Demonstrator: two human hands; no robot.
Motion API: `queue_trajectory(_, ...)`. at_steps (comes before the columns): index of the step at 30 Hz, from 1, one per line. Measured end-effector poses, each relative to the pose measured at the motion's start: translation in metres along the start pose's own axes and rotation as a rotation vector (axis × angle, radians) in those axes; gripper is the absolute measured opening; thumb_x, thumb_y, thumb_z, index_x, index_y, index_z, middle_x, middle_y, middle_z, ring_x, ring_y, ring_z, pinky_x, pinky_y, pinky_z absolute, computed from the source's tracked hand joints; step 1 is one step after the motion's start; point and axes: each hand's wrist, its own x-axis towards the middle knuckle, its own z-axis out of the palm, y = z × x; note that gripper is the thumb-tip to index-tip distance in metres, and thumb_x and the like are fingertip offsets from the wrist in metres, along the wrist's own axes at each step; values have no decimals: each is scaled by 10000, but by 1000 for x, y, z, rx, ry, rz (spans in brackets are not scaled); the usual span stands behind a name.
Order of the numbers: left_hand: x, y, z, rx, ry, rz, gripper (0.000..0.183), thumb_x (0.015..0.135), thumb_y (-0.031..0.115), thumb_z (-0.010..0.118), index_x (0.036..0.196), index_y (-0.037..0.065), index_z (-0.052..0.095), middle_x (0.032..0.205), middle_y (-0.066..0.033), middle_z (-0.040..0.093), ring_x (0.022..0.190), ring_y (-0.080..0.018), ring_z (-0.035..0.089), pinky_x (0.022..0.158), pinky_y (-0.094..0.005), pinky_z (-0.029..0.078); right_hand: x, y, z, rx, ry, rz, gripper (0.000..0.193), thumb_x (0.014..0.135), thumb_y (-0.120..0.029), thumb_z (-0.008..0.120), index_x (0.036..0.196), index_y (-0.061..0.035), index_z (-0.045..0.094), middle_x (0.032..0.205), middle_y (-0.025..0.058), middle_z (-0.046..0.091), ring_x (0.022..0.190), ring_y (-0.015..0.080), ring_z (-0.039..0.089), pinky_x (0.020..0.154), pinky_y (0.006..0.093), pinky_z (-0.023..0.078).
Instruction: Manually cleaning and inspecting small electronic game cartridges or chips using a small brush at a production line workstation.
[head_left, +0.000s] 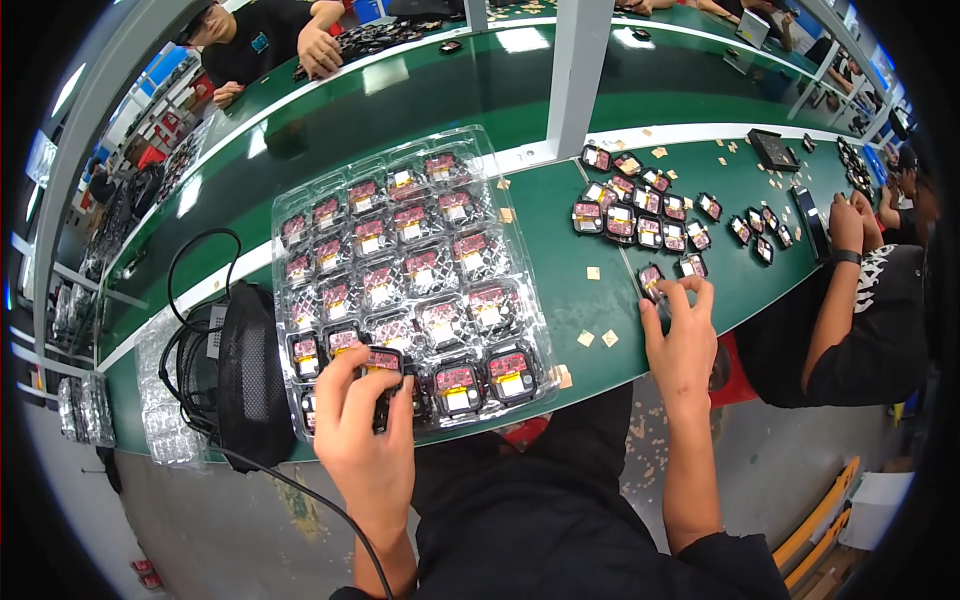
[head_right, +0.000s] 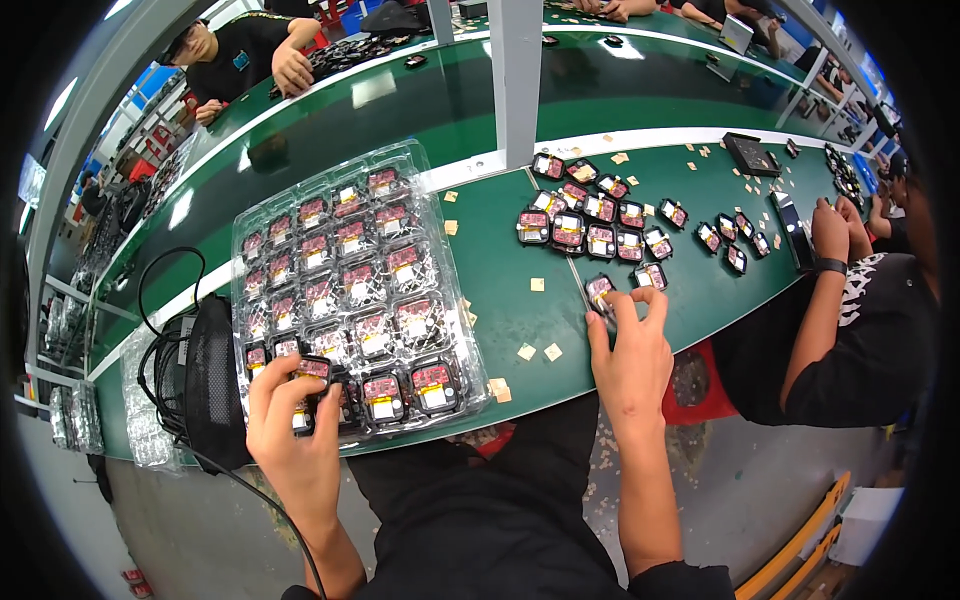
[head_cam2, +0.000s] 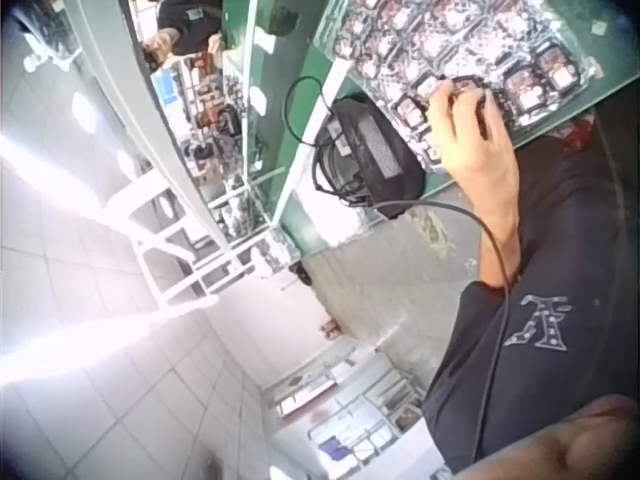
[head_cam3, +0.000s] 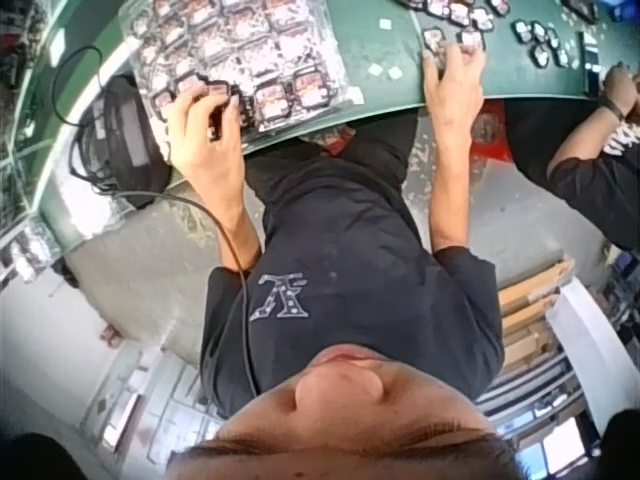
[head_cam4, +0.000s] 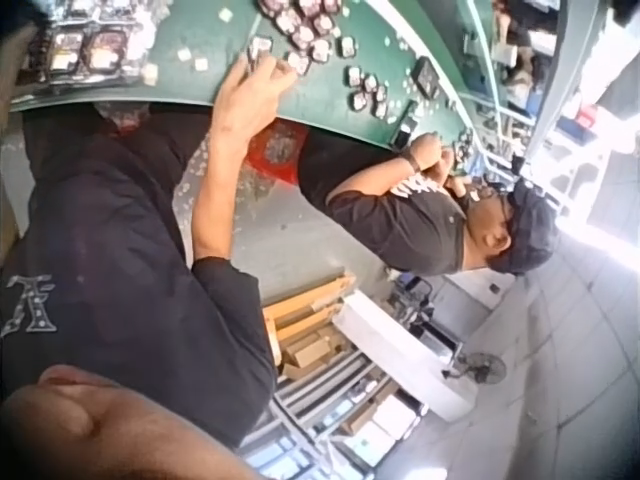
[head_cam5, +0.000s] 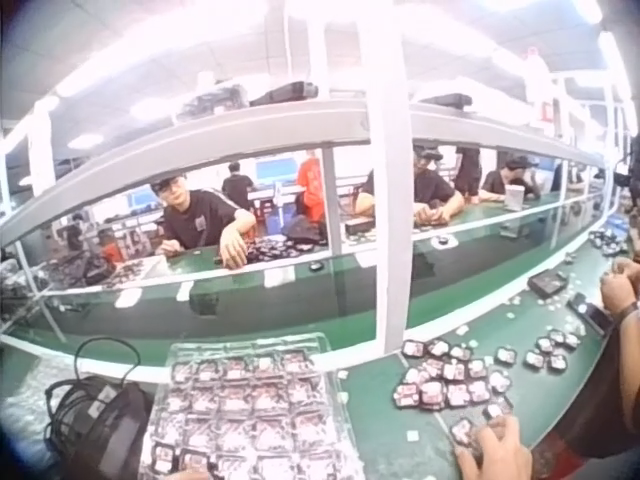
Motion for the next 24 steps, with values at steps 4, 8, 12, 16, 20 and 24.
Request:
queue_trajectory(4, 1, -2, 4, 17, -45, -60, 220, 800, -31, 809, 1006, 5, 740, 1172, -147, 698, 1042, -327, 714, 923, -437, 563, -7, 1, 0, 43, 20, -29, 236, 918, -219, 759, 1065, -61, 663, 1238, 119, 594, 792, 354, 704, 675, 451, 547)
queue_trajectory(8, 2, -17, 4, 134, -98, 49, 231, 829, 57, 815, 1053, 26, 765, 1255, -154, 693, 1165, -369, 678, 1053, -502, 495, -7, 3, 1, 106, 42, -93, 228, 901, -208, 772, 1043, -69, 660, 1183, 87, 651, 801, 332, 708, 680, 435, 547)
queue_trajectory(12, -3, -11, 9, 273, -199, 90, 399, 917, 108, 733, 1298, 14, 663, 1400, -177, 627, 1372, -403, 533, 1191, -559, 328, -7, 3, 1, 115, 43, -98, 216, 899, -201, 771, 1039, -71, 669, 1161, 79, 660, 819, 323, 707, 682, 426, 545)
queue_trajectory(16, -7, -10, 7, 277, -280, 46, 473, 997, 87, 613, 1456, 8, 533, 1535, -190, 514, 1480, -404, 407, 1232, -577, 230, -7, 4, 0, 114, 56, -129, 212, 885, -195, 784, 1020, -70, 678, 1134, 75, 667, 808, 313, 704, 677, 418, 544)
queue_trajectory(20, -6, -9, 6, 407, -345, 120, 475, 1007, 89, 591, 1471, 13, 524, 1570, -191, 477, 1519, -405, 343, 1242, -603, 178, -10, 2, 0, 232, 51, -143, 222, 823, -142, 834, 979, -67, 695, 1085, 75, 681, 806, 291, 705, 662, 386, 559)
queue_trajectory(24, -6, -10, 3, 462, -364, 167, 503, 1006, 95, 595, 1495, 18, 506, 1582, -192, 463, 1526, -394, 335, 1243, -611, 163, -18, -13, -8, 434, 16, -149, 280, 756, -71, 884, 975, -53, 710, 1096, 93, 701, 800, 249, 703, 604, 339, 556)
